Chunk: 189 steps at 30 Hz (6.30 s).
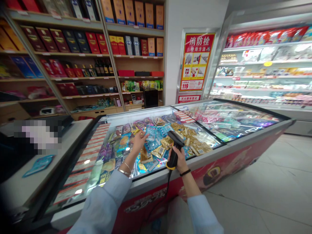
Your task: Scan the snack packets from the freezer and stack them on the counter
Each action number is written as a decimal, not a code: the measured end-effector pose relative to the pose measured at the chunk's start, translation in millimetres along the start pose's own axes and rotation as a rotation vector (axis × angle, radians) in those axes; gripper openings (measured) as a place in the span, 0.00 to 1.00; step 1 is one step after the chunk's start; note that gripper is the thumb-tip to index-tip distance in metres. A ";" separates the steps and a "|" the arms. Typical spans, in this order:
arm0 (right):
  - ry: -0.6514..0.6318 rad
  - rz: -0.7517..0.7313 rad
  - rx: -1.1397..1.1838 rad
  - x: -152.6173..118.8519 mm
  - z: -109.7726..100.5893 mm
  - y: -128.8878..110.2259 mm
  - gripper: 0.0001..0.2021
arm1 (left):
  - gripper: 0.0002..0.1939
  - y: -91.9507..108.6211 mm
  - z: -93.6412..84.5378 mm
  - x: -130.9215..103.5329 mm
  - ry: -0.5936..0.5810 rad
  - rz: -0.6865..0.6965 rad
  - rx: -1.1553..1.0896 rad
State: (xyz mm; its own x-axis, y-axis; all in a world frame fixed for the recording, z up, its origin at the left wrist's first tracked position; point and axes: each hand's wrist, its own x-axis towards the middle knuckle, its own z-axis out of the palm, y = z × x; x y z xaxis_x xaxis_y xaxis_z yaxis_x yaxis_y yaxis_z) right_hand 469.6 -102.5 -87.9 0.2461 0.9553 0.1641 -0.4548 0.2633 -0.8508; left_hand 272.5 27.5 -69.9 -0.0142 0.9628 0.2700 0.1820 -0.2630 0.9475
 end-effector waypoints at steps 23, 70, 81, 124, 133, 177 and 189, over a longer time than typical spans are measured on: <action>-0.126 0.037 -0.157 -28.9 37.4 -12.7 0.19 | 0.27 -1.6 -9.1 11.9 0.166 0.122 -0.219; -0.229 0.121 0.010 -3.2 3.3 7.8 0.19 | 0.27 -1.7 -18.1 14.8 0.190 0.128 -0.218; -0.179 0.119 0.045 0.5 5.3 5.6 0.20 | 0.25 -10.2 -15.4 15.1 0.178 0.109 -0.237; -0.648 0.179 -0.126 -85.2 232.5 48.5 0.14 | 0.10 -26.9 -415.4 -148.6 0.842 -0.298 0.770; -0.588 0.220 -0.101 -86.7 220.1 61.6 0.15 | 0.23 -24.9 -398.5 -151.7 0.920 -0.396 1.126; -0.015 0.071 -0.050 -5.8 -9.8 -12.1 0.19 | 0.15 -16.3 -14.0 -41.7 -0.071 0.313 0.785; -0.040 0.098 0.021 -3.7 -13.5 -8.7 0.17 | 0.23 -19.8 -11.6 -38.6 -0.099 0.261 0.716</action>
State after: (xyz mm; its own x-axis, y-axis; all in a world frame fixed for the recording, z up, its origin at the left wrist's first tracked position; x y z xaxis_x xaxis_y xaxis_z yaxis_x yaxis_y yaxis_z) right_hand 484.2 -110.1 -87.9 0.1655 0.9810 0.1009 -0.4932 0.1710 -0.8529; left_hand 258.0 -5.2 -97.0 0.1981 0.8851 0.4211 0.7602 -0.4099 0.5041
